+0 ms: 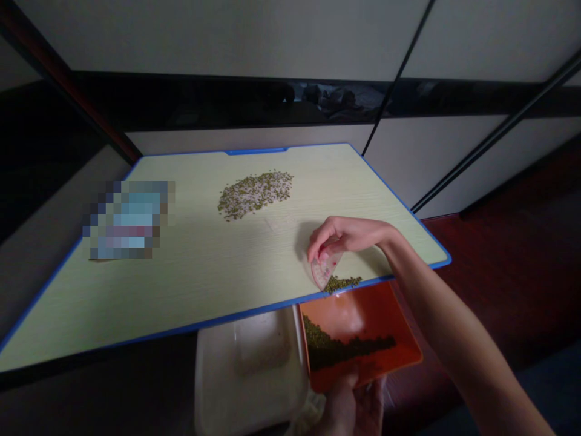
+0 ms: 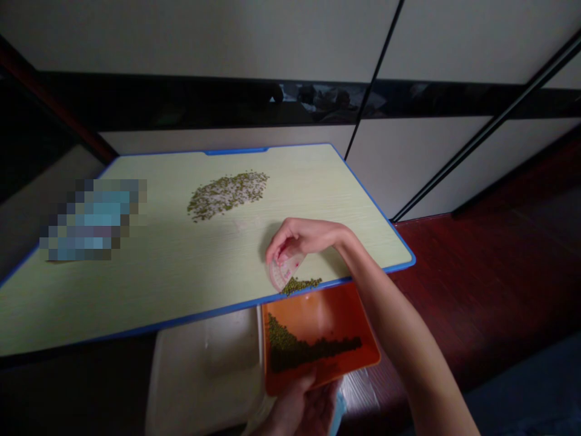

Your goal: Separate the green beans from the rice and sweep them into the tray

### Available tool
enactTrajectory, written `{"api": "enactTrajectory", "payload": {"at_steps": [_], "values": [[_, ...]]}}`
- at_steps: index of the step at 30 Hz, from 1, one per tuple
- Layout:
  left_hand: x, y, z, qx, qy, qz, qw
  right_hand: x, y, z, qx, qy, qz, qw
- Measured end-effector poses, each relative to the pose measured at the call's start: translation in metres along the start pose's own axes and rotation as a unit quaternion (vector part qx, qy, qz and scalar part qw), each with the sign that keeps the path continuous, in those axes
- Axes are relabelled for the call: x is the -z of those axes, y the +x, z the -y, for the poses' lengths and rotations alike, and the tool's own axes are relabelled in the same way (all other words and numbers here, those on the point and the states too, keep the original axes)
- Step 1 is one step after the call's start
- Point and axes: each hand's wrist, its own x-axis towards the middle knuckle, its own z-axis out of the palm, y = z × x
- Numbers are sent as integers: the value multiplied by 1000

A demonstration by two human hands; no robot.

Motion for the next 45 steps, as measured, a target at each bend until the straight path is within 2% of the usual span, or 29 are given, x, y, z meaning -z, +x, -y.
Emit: {"api": "enactTrajectory", "payload": {"at_steps": [16,21,28,37,45], "values": [[-2,0,-2,2,5,7,1000,7,-20,-5,-26,21,-5,999],[2,10,2,-5,5,22,1000,-1,-29,-11,-51,8,-95,994],[11,15,3,7,6,47,999,-24,-48,-16,-60,-12,-223,973],[0,-2,2,-4,12,23,1000,-37,-56,-14,-18,-36,-252,967],[3,4,3,-2,10,37,999,-39,-57,-17,-23,-11,-270,963]]}}
